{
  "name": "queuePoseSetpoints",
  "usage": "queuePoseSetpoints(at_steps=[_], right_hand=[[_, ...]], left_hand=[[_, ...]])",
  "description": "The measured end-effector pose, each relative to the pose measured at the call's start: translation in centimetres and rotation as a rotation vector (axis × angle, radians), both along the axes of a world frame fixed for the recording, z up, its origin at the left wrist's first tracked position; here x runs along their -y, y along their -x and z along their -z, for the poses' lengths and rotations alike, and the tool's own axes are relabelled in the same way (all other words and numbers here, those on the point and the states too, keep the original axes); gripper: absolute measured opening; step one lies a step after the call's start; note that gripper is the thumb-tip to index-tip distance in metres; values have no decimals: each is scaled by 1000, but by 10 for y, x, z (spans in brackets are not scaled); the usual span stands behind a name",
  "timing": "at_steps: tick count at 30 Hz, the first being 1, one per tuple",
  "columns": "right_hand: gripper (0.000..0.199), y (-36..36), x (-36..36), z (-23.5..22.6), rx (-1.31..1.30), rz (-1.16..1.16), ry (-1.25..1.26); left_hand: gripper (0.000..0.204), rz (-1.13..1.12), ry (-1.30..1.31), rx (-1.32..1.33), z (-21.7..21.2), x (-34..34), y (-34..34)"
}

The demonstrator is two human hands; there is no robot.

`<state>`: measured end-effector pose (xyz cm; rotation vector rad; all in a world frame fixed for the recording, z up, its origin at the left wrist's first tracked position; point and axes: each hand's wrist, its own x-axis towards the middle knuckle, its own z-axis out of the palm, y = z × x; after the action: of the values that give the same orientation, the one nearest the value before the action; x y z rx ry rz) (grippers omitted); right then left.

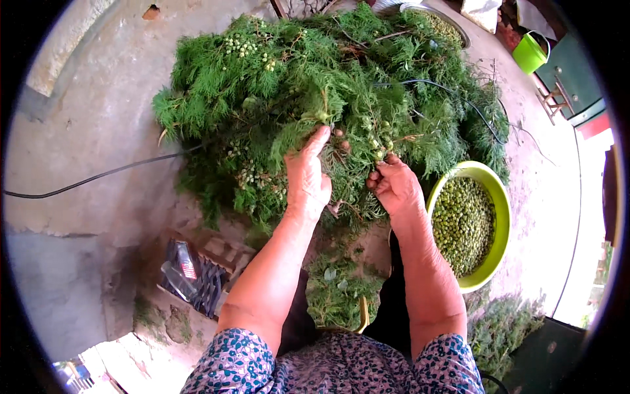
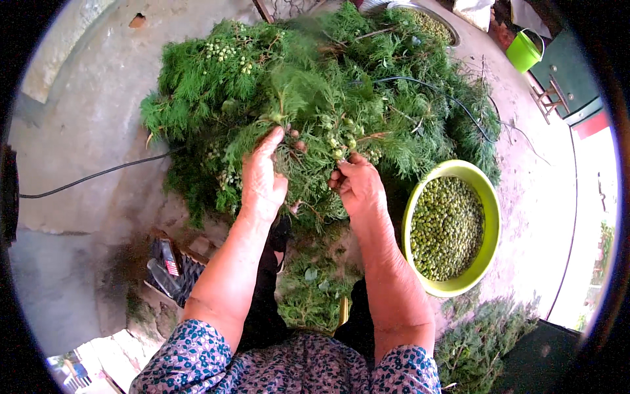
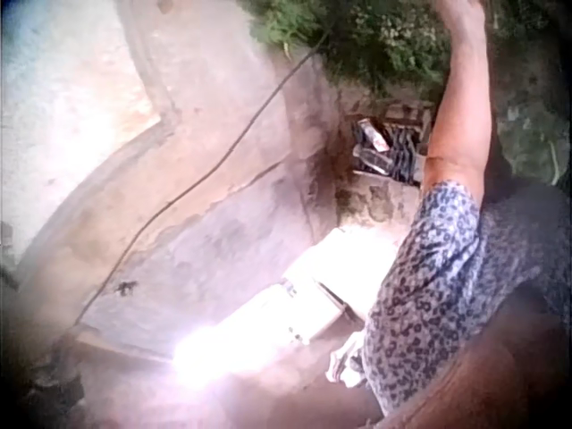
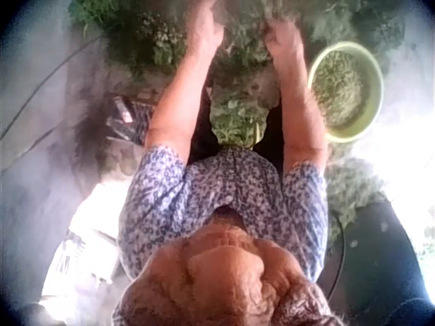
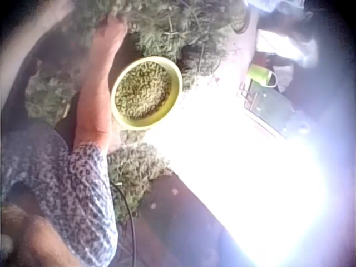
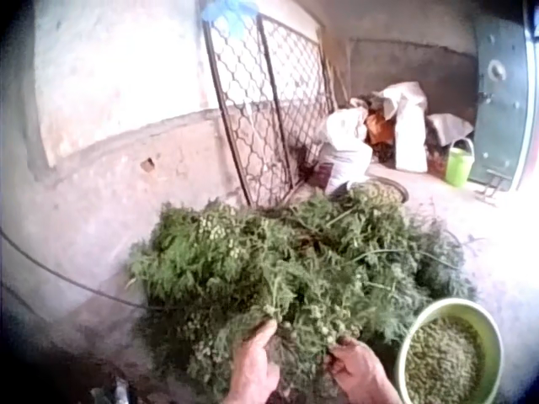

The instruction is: The person picks small green berries from conifer branches by hand and drops them into a plastic bowl.

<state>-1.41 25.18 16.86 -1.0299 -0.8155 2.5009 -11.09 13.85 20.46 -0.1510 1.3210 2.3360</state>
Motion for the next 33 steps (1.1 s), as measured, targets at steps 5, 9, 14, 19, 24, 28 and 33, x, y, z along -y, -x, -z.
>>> queuePoseSetpoints(at_steps=[5, 9, 14, 19, 24, 28, 33], right_hand=[[25, -3, -13, 16, 44, -81, -53], [35, -5, -8, -15, 131, -95, -234], [26, -5, -6, -46, 12, -2, -951], [26, -4, 10, -49, -103, -83, -950], [22, -13, 2, -55, -50, -216, -691], [19, -9, 11, -50, -144, -84, -667], [16, -7, 10, -38, -13, 38, -1044]], left_hand=[[10, 129, -58, 66, -9, -3, -3], [12, 136, -44, 118, -14, -9, -9], [17, 247, -4, 26, 2, -10, -14], [23, 239, 94, 28, -11, -15, -26], [15, 298, 29, 130, -1, -16, -23], [15, 376, -2, 54, -3, -17, -23], [19, 437, 153, -80, -6, -18, -24]])
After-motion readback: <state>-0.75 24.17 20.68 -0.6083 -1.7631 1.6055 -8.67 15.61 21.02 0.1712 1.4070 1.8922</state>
